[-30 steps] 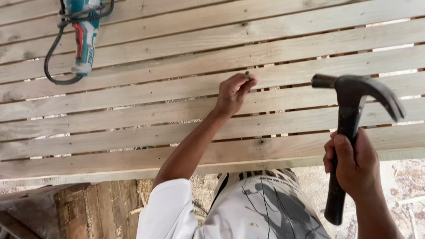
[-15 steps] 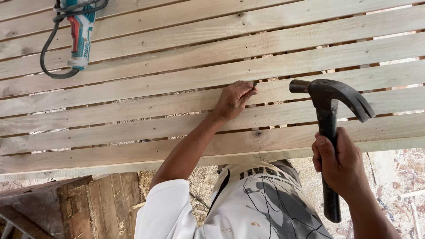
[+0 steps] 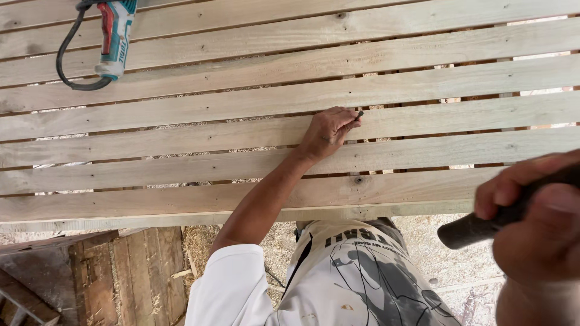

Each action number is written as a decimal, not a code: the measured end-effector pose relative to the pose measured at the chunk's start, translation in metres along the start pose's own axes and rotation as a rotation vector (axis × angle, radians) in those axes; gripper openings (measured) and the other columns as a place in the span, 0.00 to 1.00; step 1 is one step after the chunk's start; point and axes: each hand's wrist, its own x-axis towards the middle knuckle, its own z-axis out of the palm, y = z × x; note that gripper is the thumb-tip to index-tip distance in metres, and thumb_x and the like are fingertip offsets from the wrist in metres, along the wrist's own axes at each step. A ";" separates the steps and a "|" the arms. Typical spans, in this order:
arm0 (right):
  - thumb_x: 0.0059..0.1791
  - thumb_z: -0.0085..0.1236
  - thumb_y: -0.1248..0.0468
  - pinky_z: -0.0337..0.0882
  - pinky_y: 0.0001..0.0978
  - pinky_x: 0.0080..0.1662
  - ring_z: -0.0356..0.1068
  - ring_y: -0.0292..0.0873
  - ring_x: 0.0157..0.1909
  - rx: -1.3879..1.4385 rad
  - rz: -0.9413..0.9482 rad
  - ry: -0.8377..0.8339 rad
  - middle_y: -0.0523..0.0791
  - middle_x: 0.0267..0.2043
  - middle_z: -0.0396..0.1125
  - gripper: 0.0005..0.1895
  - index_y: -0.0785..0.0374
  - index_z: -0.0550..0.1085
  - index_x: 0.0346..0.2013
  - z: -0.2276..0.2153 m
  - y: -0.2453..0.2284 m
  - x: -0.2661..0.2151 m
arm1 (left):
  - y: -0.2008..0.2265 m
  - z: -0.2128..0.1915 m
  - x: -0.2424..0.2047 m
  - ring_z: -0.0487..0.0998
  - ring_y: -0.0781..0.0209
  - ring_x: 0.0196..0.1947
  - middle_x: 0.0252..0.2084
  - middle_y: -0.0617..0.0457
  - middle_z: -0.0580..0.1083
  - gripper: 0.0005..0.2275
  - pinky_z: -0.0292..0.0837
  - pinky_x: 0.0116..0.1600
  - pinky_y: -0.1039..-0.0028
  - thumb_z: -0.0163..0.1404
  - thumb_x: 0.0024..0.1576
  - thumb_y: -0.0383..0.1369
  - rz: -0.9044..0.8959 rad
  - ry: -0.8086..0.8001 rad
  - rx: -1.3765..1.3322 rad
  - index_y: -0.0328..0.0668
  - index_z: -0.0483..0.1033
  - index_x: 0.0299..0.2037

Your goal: The person hammers multiple nails into a wooden pallet structure using a hammer while holding the nails in place by hand.

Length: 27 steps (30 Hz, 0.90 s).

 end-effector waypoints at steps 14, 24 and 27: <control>0.60 0.41 0.59 0.64 0.32 0.20 0.64 0.38 0.17 -0.406 0.124 -0.292 0.46 0.21 0.64 0.11 0.65 0.62 0.42 0.022 0.022 -0.002 | -0.010 0.001 -0.001 0.83 0.52 0.38 0.40 0.45 0.81 0.04 0.82 0.42 0.69 0.59 0.58 0.25 0.019 -0.016 0.022 0.34 0.79 0.41; 0.59 0.43 0.60 0.63 0.33 0.21 0.64 0.38 0.19 -0.306 0.294 -0.258 0.46 0.23 0.63 0.12 0.68 0.62 0.39 0.018 0.044 -0.024 | -0.024 0.018 -0.019 0.81 0.55 0.32 0.33 0.47 0.80 0.01 0.78 0.34 0.72 0.56 0.61 0.26 0.019 -0.078 0.084 0.37 0.79 0.39; 0.61 0.42 0.61 0.66 0.29 0.25 0.62 0.35 0.23 -0.046 0.280 -0.137 0.45 0.28 0.62 0.11 0.68 0.62 0.43 0.005 0.037 -0.031 | 0.017 0.008 -0.021 0.82 0.56 0.36 0.36 0.48 0.80 0.02 0.80 0.40 0.72 0.56 0.62 0.27 0.160 -0.026 -0.009 0.38 0.78 0.40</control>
